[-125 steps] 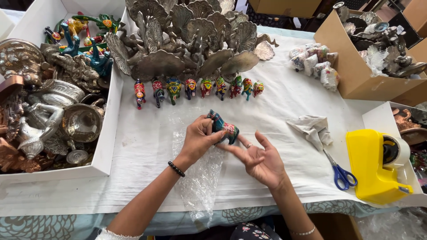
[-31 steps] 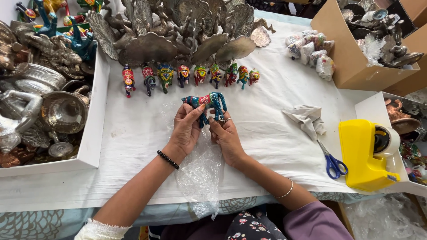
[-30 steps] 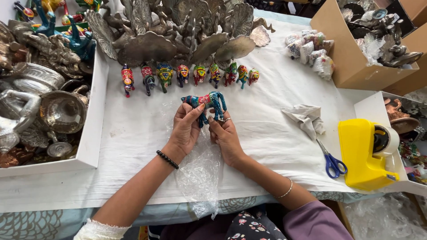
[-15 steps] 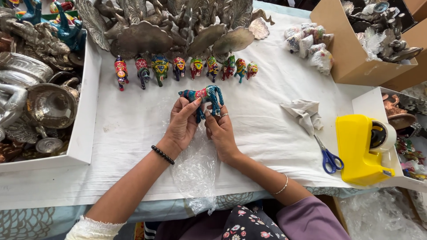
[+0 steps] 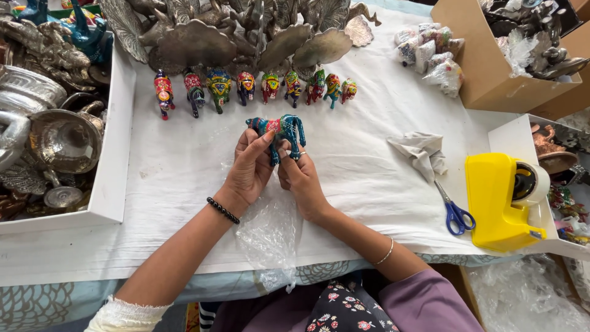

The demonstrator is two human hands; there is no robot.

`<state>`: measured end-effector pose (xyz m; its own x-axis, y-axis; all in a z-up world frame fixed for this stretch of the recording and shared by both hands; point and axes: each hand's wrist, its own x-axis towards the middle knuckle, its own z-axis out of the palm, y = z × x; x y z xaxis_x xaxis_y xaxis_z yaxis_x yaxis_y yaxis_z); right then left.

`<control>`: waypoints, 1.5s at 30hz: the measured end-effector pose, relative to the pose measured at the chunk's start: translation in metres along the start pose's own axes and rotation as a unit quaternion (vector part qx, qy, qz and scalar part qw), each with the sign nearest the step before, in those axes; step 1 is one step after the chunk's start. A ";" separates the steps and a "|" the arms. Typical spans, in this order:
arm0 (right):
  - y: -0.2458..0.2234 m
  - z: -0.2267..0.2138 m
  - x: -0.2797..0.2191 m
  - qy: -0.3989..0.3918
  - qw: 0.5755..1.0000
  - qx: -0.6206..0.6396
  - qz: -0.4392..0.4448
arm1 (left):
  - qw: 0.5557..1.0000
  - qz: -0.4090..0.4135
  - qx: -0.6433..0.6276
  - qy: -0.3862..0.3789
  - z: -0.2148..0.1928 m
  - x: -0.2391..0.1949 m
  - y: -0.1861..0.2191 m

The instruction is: The person wraps a small, colorful horse figurine in bubble wrap on a table covered with a white cloth. They secure the wrapped figurine using a yellow tape dispenser and clear tape, then place it aside among other similar items.

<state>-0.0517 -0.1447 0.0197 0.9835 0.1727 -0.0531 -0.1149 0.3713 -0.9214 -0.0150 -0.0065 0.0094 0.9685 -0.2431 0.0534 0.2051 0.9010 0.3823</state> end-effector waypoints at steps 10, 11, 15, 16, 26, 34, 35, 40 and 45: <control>-0.011 -0.002 0.003 0.037 0.965 -0.212 -0.147 | 1.000 0.000 -0.017 -0.018 -0.007 0.005 0.001; -0.012 -0.001 0.002 0.034 0.966 -0.211 -0.145 | 1.000 0.002 -0.016 -0.015 -0.006 0.004 0.000; -0.013 0.000 0.001 0.085 0.885 -0.379 -0.258 | 1.000 -0.007 -0.010 -0.023 0.004 0.000 -0.001; -0.014 -0.001 0.001 0.102 0.864 -0.410 -0.272 | 1.000 -0.010 -0.006 -0.018 0.008 0.000 -0.001; -0.011 -0.025 0.018 0.031 0.933 -0.321 -0.161 | 0.999 -0.018 -0.034 0.005 -0.013 0.005 -0.004; -0.012 -0.041 0.026 -0.013 0.966 -0.220 -0.134 | 0.999 -0.034 -0.006 0.030 -0.013 0.006 -0.004; -0.011 -0.040 0.026 -0.012 0.966 -0.220 -0.135 | 0.999 -0.035 -0.006 0.029 -0.013 0.006 -0.003; -0.010 -0.039 0.025 -0.002 0.960 -0.233 -0.153 | 0.999 -0.041 0.010 0.020 -0.012 0.004 -0.004; -0.009 -0.043 0.023 0.011 0.954 -0.242 -0.177 | 0.999 -0.034 0.003 0.020 -0.014 0.008 -0.005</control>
<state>-0.0220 -0.1832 0.0100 0.9521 0.0935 0.2911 0.2974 -0.0625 -0.9527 -0.0065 -0.0076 -0.0053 0.9572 -0.2894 -0.0092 0.2701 0.8810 0.3885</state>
